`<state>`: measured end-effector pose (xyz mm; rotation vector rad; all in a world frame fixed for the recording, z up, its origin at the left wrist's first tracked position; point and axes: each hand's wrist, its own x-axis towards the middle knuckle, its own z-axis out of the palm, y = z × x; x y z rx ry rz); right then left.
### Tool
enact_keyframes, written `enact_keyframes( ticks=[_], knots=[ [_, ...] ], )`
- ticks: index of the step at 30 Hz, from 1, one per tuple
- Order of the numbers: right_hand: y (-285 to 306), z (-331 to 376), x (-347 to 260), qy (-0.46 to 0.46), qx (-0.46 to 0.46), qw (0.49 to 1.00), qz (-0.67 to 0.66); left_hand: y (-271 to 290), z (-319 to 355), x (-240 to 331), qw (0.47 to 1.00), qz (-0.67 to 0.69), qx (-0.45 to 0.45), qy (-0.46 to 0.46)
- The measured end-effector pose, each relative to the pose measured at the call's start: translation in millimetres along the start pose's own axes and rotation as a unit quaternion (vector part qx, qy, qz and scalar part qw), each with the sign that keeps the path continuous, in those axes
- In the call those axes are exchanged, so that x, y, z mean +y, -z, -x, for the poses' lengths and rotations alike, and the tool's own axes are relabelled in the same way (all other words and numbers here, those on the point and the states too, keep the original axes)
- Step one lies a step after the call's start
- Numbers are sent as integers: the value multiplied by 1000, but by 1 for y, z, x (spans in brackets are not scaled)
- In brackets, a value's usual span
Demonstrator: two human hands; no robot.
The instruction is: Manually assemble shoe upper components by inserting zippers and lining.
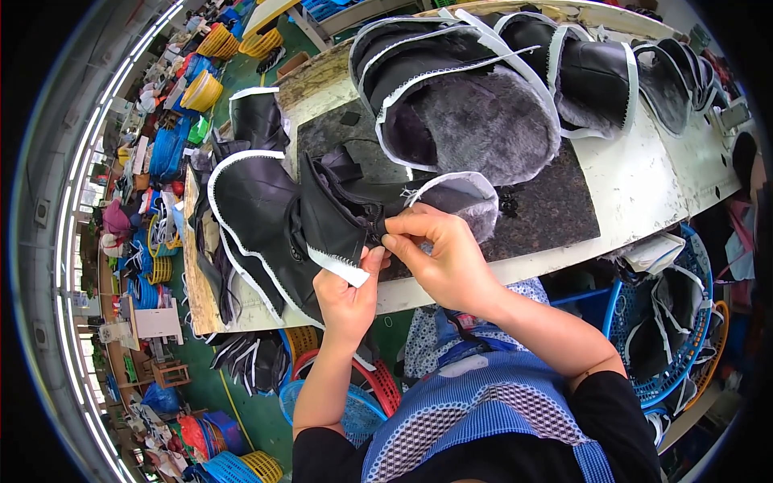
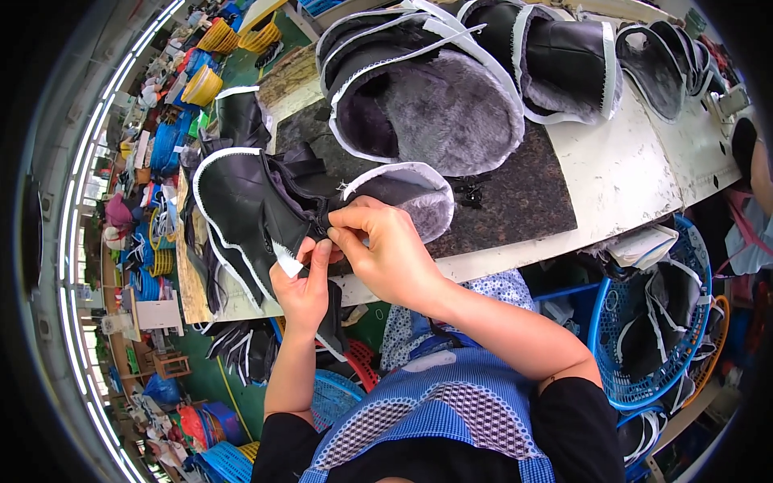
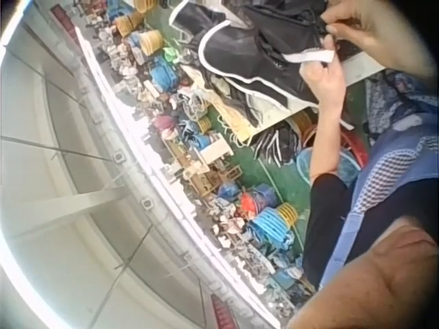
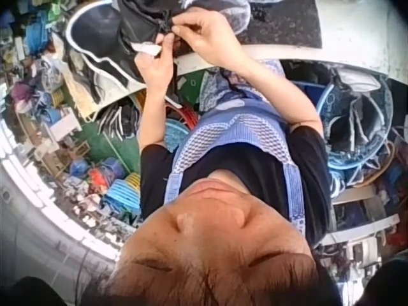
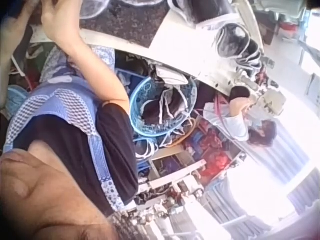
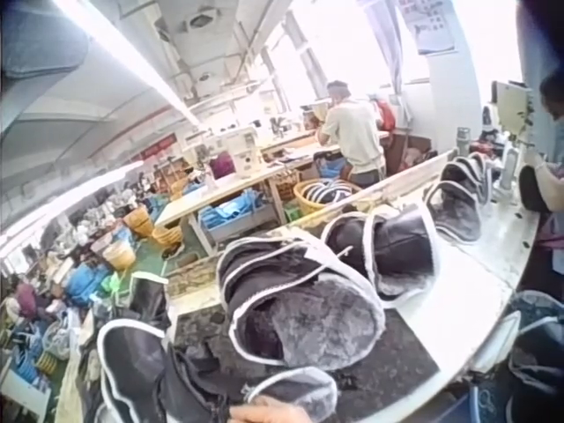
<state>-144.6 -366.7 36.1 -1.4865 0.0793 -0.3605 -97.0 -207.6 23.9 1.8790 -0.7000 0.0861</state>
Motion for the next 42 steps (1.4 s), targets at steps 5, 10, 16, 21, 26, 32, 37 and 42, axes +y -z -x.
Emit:
enact_keyframes(
  ticks=[5,10,16,21,26,32,37,42],
  knots=[
    [1,1,0,-9,-11,999,-31,-10,3,5,988,120,70,70],
    [-2,4,9,-34,-16,996,-77,-19,0,22,978,143,97,121],
    [-4,2,9,-38,-2,993,-108,-31,0,19,980,116,147,70],
    [24,-8,-29,167,24,966,194,-9,-4,14,997,58,29,42],
    [28,-21,-31,213,-38,927,306,1,-11,25,999,-43,-11,-17],
    [25,-17,-25,181,-64,969,158,9,-11,33,992,-80,-72,-58],
    [25,-9,-27,-26,-131,990,35,7,-7,46,976,165,-45,134],
    [20,-2,-31,-46,-109,992,-50,12,-8,64,997,-31,-45,51]
  ],
)
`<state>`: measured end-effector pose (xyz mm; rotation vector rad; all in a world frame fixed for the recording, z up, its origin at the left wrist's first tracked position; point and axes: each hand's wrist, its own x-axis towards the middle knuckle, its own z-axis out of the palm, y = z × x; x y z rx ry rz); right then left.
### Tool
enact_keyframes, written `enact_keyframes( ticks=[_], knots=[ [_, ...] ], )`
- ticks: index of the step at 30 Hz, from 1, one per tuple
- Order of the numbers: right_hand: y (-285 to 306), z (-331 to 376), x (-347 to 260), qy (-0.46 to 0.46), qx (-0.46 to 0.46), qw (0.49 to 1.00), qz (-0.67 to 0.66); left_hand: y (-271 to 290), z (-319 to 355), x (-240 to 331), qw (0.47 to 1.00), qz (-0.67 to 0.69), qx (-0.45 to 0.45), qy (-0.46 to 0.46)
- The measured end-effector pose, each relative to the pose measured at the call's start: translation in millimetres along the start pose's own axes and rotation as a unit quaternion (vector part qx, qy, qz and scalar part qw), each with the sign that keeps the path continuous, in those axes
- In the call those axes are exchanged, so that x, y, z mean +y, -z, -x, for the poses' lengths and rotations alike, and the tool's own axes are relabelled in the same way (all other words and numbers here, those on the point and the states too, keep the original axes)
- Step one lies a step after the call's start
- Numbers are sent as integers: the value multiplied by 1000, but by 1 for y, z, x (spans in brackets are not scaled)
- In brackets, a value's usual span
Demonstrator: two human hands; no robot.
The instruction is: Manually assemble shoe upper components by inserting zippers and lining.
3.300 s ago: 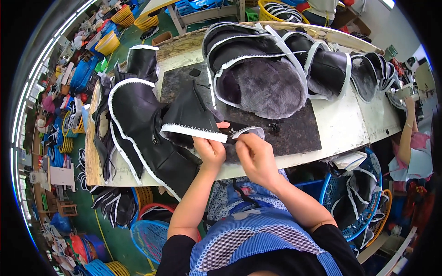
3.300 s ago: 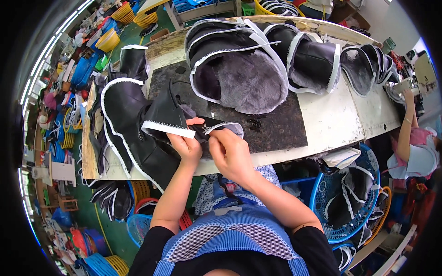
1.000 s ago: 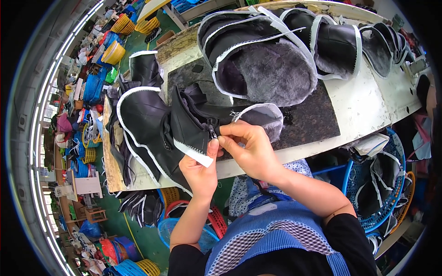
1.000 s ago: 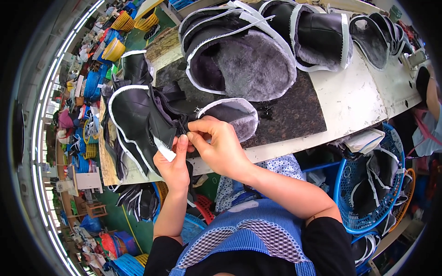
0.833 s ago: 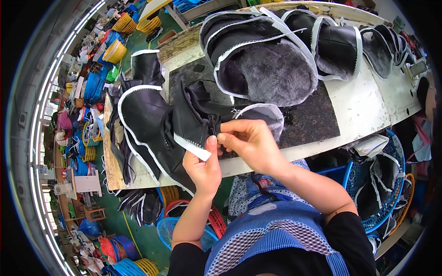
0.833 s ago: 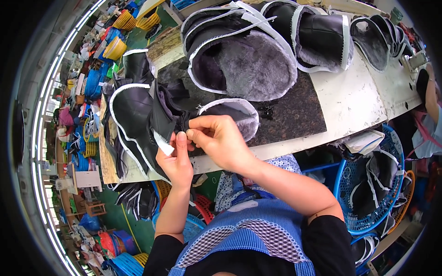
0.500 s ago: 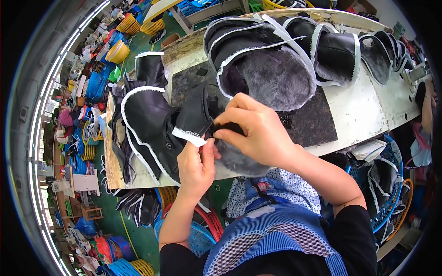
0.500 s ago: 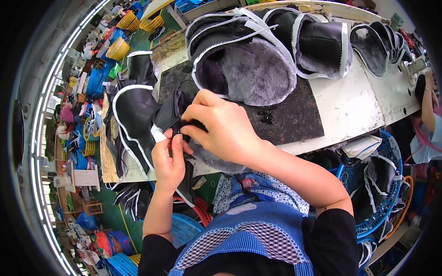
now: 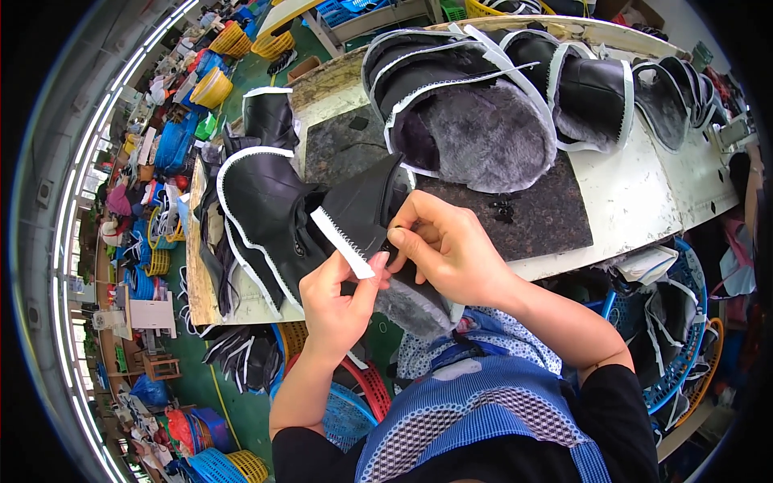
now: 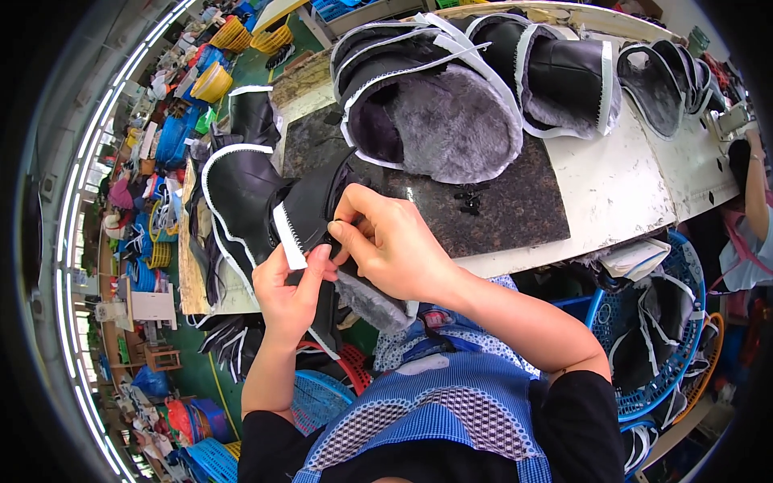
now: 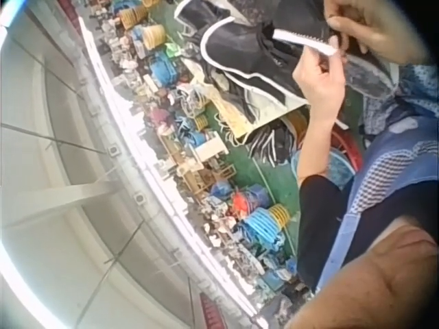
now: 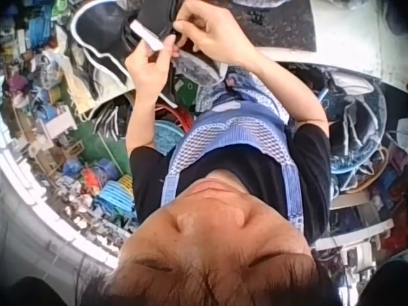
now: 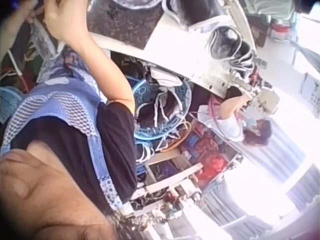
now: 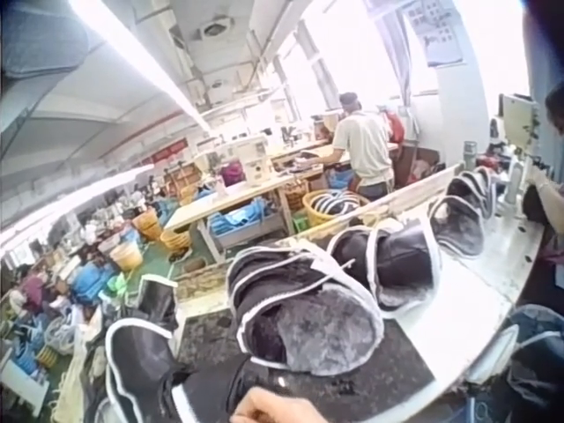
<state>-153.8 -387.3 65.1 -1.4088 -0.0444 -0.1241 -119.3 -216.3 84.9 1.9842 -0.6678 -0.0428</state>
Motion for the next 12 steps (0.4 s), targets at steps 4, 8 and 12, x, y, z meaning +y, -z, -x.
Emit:
enact_keyframes(
  ticks=[4,8,12],
  knots=[
    [-2,-3,18,61,-6,997,-47,5,0,1,999,-31,-1,-17],
    [2,-3,23,79,-59,995,-24,13,0,-3,1000,-4,-28,-1],
    [3,-4,20,68,-84,994,8,15,3,-10,999,-3,-38,-13]
  ],
)
